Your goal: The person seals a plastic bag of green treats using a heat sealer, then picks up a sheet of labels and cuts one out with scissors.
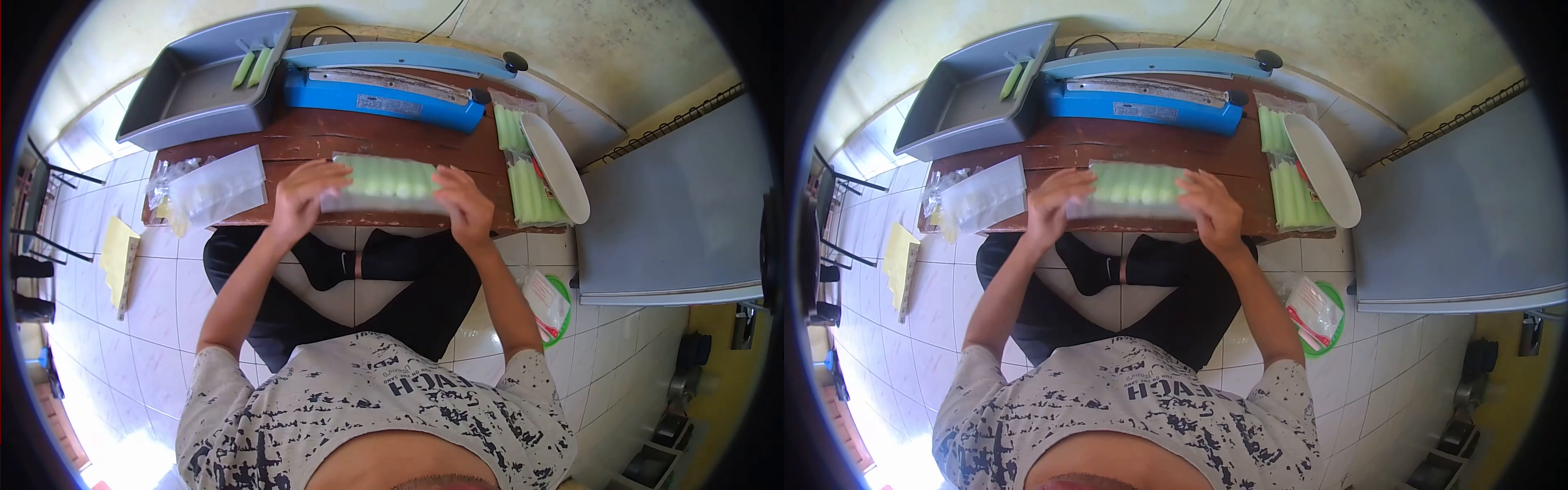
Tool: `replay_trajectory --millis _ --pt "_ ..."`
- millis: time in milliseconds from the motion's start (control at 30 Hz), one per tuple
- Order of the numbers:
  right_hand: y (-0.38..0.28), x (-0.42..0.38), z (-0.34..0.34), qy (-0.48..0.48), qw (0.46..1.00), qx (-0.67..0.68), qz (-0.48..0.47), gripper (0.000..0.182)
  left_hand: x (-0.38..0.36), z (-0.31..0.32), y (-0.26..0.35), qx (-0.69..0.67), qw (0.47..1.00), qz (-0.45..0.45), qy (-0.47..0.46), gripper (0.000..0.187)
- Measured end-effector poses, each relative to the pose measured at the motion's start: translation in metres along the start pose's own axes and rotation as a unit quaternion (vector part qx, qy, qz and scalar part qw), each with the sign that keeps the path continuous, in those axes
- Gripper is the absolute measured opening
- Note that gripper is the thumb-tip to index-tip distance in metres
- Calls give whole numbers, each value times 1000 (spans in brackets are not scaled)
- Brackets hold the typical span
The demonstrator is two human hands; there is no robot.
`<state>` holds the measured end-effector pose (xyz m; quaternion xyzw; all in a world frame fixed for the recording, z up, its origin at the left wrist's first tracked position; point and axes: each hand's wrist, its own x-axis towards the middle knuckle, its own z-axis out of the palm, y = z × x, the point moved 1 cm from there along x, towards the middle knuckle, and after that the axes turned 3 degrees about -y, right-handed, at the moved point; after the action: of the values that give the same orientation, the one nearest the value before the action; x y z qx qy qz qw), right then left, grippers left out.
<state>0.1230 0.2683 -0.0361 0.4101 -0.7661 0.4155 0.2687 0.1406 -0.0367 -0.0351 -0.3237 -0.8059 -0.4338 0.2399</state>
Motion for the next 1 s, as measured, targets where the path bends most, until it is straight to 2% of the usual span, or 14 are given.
replay_trajectory --millis 67,133,167,267,333,400,433,500,567,600,700,767,867,1000 --pt "-4 24 -2 27 999 22 23 16 22 -7 -2 -28 999 34 23 19" --pt "0 41 -4 38 972 134 191 9 40 -11 1 -143 970 -195 21 14" --pt "0 51 0 45 963 180 196 14 48 -9 -10 -142 976 -158 49 17" --pt "22 61 7 18 945 228 232 18 60 -1 -33 -320 914 -243 62 23" --pt "44 55 18 12 942 224 251 20 62 3 -40 -347 901 -253 69 24" --pt "56 54 31 37 905 329 265 19 62 6 -44 -373 886 -265 74 25" --pt "58 55 36 38 906 330 265 19 62 7 -46 -391 875 -276 78 27" --pt "64 57 44 83 854 420 295 20 63 9 -50 -409 863 -286 79 29" --pt "75 58 51 82 828 448 328 19 63 11 -55 -436 828 -344 80 29" --pt "81 57 55 79 799 475 359 19 61 15 -63 -435 829 -344 79 29" --pt "86 57 61 72 767 514 377 20 58 24 -82 -482 798 -345 107 28" --pt "92 54 63 63 775 507 371 20 56 28 -83 -502 767 -378 130 27" --pt "112 50 70 46 781 500 372 21 48 35 -109 -522 755 -381 115 27" --pt "88 66 73 73 756 493 425 20 49 37 -113 -546 722 -412 109 30"
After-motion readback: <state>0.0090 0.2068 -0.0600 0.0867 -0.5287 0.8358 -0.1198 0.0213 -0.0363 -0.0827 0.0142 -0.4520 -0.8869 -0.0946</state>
